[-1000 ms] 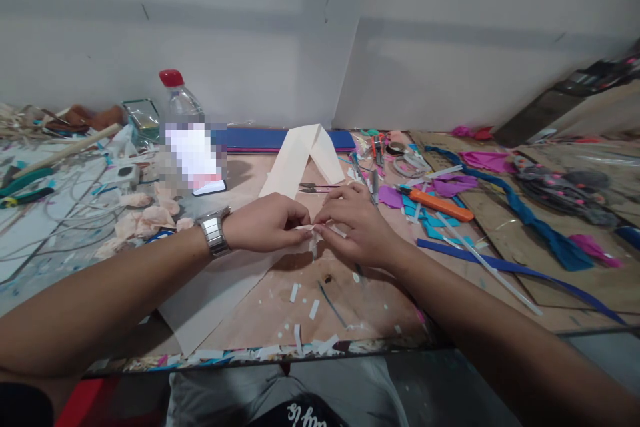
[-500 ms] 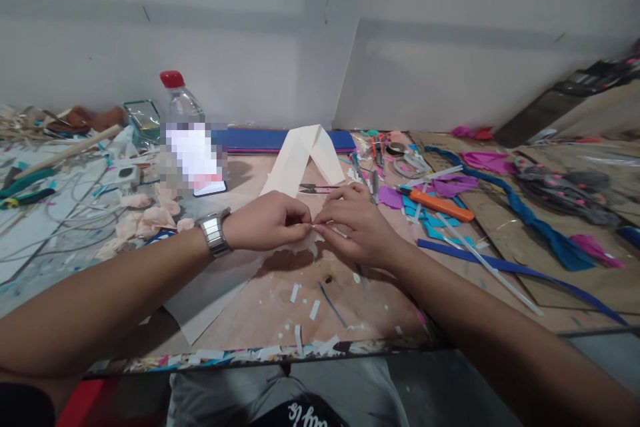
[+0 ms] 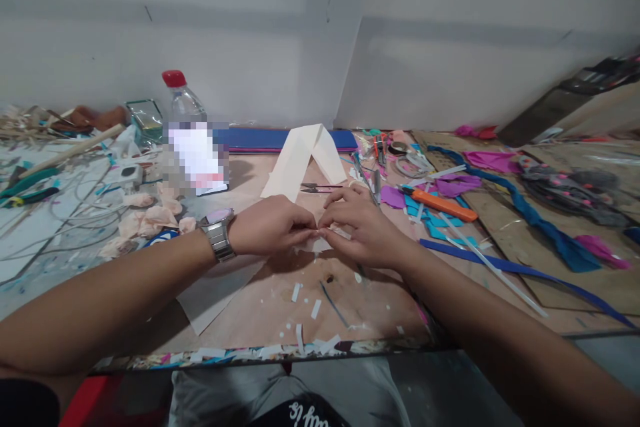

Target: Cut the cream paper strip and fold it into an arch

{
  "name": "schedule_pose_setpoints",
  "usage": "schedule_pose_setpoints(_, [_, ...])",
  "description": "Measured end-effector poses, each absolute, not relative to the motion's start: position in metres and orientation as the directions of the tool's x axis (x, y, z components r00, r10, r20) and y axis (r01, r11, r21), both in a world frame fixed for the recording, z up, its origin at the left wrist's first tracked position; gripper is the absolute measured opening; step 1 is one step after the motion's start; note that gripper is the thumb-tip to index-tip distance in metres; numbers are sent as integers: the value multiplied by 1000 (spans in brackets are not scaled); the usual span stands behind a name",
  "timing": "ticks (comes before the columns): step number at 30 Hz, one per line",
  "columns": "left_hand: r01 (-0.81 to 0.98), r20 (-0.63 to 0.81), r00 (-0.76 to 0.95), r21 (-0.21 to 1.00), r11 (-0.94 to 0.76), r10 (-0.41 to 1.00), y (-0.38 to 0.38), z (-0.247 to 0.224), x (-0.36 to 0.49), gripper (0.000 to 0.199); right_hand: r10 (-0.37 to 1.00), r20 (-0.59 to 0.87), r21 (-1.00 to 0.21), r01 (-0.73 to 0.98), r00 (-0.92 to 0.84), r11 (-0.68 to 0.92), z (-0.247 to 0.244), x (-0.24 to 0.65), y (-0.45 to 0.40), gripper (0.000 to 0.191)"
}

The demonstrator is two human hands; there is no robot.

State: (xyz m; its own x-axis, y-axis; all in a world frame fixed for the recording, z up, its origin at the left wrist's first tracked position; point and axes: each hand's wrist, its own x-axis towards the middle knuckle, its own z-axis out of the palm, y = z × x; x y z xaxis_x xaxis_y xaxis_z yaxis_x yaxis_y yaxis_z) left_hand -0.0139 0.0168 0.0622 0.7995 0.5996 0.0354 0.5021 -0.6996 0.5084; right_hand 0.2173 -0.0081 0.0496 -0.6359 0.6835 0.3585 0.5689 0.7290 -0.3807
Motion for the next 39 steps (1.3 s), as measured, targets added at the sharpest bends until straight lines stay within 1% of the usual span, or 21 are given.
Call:
schedule_pose_setpoints(3, [504,-32,805,564,-655,592,19,63,-15,36,679,348,-369,571,-647,733,50,217,-7,13])
schedule_pose_setpoints(7, [498,-77,802,633,-592,592,23,65,-18,37,687,341,-363,584,-642,726,53,219,-6,13])
schedule_pose_setpoints(12, [510,-103,798,641,-574,594,26,64,-20,38,662,351,-319,580,-662,749,54,220,-6,12])
schedule_pose_setpoints(17, [492,-123,810,673,-552,573,26,64,-20,40,623,367,-325,532,-691,782,53,219,-7,15])
schedule_pose_setpoints(20, [501,-160,824,653,-568,543,26,64,-20,40,633,360,-335,538,-685,774,53,220,-6,14])
schedule_pose_setpoints(24, [522,-188,819,637,-567,543,26,63,-19,40,648,361,-312,568,-671,762,52,223,-4,13])
schedule_pose_setpoints(31, [560,-179,794,587,-585,580,28,59,-19,35,653,479,-276,606,-586,746,47,219,-7,12])
schedule_pose_setpoints(35, [553,-186,798,604,-573,573,29,60,-19,39,647,435,-291,582,-627,759,38,214,-7,13])
schedule_pose_setpoints(37, [543,-188,805,616,-571,563,29,60,-20,43,658,416,-304,585,-628,752,35,213,-6,15])
schedule_pose_setpoints(39, [538,-185,808,618,-572,560,29,60,-20,43,668,412,-314,592,-619,742,33,212,-5,16])
